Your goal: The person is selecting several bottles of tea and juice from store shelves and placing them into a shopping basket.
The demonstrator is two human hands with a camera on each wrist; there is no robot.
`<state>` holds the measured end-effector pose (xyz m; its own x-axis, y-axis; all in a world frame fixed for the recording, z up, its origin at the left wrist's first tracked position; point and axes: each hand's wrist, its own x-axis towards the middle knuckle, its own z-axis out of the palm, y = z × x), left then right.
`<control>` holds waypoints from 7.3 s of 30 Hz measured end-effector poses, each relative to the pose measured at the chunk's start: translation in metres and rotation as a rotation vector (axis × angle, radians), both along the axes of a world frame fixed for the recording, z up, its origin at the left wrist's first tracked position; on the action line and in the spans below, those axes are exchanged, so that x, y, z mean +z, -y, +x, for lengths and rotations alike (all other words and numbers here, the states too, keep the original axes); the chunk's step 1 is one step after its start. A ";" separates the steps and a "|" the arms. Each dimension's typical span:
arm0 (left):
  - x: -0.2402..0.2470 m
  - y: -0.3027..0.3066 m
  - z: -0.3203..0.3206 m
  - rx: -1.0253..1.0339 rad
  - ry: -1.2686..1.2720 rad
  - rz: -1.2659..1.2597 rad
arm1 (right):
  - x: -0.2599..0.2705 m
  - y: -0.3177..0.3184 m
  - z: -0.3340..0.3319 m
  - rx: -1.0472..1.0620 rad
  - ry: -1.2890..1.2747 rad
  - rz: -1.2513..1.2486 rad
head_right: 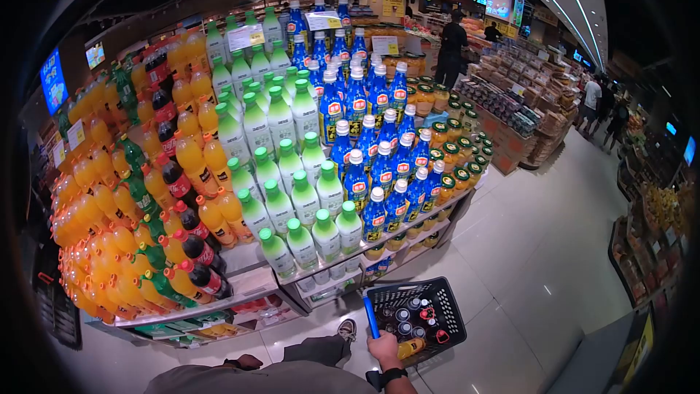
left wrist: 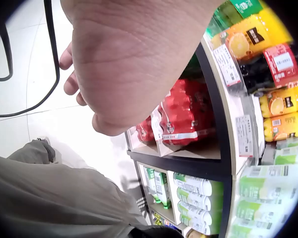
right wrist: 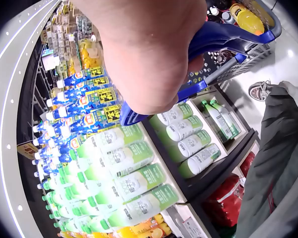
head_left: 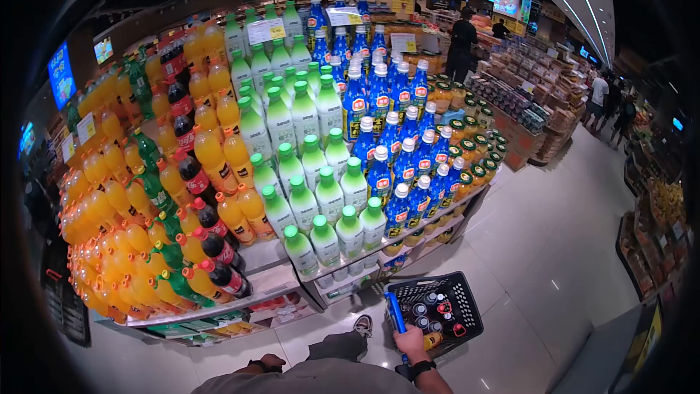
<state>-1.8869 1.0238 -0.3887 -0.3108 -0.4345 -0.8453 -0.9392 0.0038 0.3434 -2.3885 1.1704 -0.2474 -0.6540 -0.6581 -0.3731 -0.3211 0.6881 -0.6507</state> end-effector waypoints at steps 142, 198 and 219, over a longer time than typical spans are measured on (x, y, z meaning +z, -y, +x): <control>0.164 -0.029 -1.979 -0.303 -0.422 -0.667 | -0.005 0.022 -1.680 0.812 -0.356 -0.173; 0.168 0.351 -2.185 -0.034 -0.417 -0.823 | 0.020 0.503 -1.922 1.258 -0.281 0.066; 0.183 0.518 -2.234 0.084 -0.283 -0.866 | 0.020 0.690 -1.967 1.396 -0.320 -0.056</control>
<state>-4.1213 0.5060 -0.2061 -0.3957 -0.9118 -0.1101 -0.8290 0.3030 0.4700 -4.3559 0.4809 -0.2278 0.4790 -0.8292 -0.2882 -0.8360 -0.3308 -0.4378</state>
